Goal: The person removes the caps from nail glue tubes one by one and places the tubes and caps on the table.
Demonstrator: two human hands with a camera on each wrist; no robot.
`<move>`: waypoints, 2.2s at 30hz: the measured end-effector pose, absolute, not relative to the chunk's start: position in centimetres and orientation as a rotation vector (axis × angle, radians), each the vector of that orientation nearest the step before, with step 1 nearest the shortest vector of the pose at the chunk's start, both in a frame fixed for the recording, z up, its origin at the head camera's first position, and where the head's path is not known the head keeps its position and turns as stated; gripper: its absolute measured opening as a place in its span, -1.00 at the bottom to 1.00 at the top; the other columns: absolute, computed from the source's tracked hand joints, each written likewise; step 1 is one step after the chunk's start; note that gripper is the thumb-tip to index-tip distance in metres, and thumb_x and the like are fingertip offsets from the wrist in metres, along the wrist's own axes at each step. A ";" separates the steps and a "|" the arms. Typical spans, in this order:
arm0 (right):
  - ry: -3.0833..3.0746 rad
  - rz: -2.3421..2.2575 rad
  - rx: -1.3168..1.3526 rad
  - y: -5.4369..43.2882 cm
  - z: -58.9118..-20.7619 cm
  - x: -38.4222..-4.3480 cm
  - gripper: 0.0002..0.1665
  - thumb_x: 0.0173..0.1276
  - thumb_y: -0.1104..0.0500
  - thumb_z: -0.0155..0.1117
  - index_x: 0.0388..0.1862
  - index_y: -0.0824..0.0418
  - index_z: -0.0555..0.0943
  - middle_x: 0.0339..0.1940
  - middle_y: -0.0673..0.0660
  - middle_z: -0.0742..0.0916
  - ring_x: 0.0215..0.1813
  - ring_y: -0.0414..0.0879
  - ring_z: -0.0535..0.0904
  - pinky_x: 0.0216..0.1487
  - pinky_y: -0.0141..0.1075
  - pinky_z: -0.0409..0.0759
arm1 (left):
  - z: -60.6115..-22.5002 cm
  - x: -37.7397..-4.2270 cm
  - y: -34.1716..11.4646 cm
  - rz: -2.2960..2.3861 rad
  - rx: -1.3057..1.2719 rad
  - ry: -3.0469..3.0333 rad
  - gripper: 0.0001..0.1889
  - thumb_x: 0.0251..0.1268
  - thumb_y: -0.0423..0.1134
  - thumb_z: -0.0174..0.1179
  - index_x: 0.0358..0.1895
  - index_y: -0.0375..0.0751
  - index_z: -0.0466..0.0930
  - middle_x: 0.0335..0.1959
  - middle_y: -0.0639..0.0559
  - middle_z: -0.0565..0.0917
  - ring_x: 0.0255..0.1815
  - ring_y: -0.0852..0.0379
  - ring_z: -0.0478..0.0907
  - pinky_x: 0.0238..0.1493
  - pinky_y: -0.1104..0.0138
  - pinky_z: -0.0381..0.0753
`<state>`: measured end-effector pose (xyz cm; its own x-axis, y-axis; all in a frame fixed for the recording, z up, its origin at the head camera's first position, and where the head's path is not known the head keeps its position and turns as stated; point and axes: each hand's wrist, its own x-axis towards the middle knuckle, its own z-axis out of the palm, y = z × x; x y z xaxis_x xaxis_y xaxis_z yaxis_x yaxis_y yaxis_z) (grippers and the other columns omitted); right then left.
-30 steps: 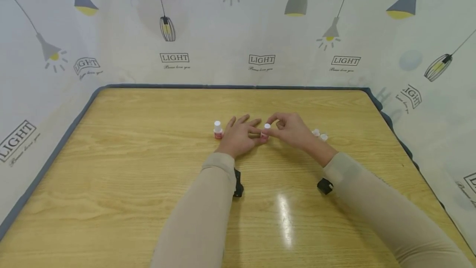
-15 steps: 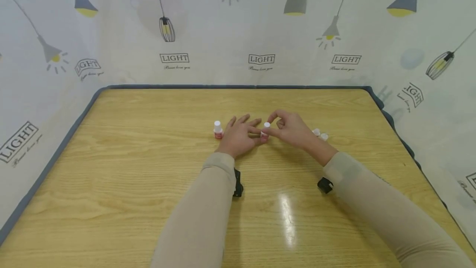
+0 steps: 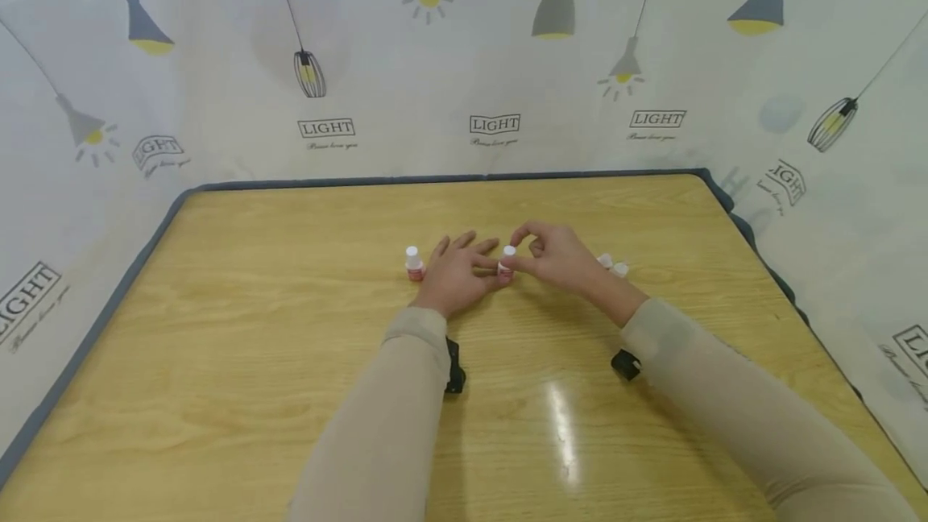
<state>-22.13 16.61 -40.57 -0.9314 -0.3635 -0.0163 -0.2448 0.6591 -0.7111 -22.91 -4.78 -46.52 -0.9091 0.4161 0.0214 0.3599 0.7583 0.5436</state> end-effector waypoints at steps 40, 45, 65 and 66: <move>2.687 -1.221 -0.399 16.4 -40.9 -22.1 -0.62 0.45 -0.03 0.50 0.12 0.12 0.70 -0.72 -0.10 0.28 -0.64 -0.18 0.13 -0.56 -0.37 0.15 | -46.7 -23.1 -4.9 0.849 0.614 2.846 -0.49 0.38 0.40 0.27 0.24 0.30 0.76 0.64 0.36 0.38 0.81 0.07 0.02 0.82 -0.06 -0.27; 2.694 -1.215 -0.354 16.2 -40.7 -22.0 -0.65 0.45 -0.06 0.50 0.05 0.09 0.69 -0.70 -0.10 0.30 -0.64 -0.17 0.14 -0.56 -0.35 0.16 | -46.6 -23.1 -4.8 0.851 0.611 2.850 -0.49 0.38 0.39 0.27 0.25 0.30 0.76 0.64 0.35 0.39 0.81 0.06 0.03 0.82 -0.07 -0.26; 2.737 -1.257 -0.548 16.5 -40.5 -21.8 -0.68 0.60 0.08 0.34 0.19 0.20 0.72 -0.72 -0.09 0.28 -0.65 -0.18 0.14 -0.55 -0.34 0.21 | -46.5 -22.9 -4.7 0.907 0.569 2.823 -0.51 0.35 0.37 0.33 0.20 0.27 0.79 0.62 0.36 0.41 0.80 0.10 0.03 0.82 -0.04 -0.29; 2.743 -1.267 -0.554 16.5 -40.4 -21.9 -0.69 0.59 0.09 0.34 0.18 0.20 0.72 -0.72 -0.09 0.28 -0.65 -0.18 0.14 -0.55 -0.34 0.21 | -46.4 -22.9 -4.7 0.907 0.569 2.825 -0.51 0.35 0.37 0.33 0.20 0.27 0.79 0.62 0.35 0.42 0.80 0.10 0.03 0.82 -0.04 -0.29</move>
<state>-21.85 16.53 -40.36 -0.9327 -0.3503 0.0862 -0.2927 0.5951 -0.7484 -22.94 -4.72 -46.45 -0.9220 0.3873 0.0000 0.3149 0.7496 0.5822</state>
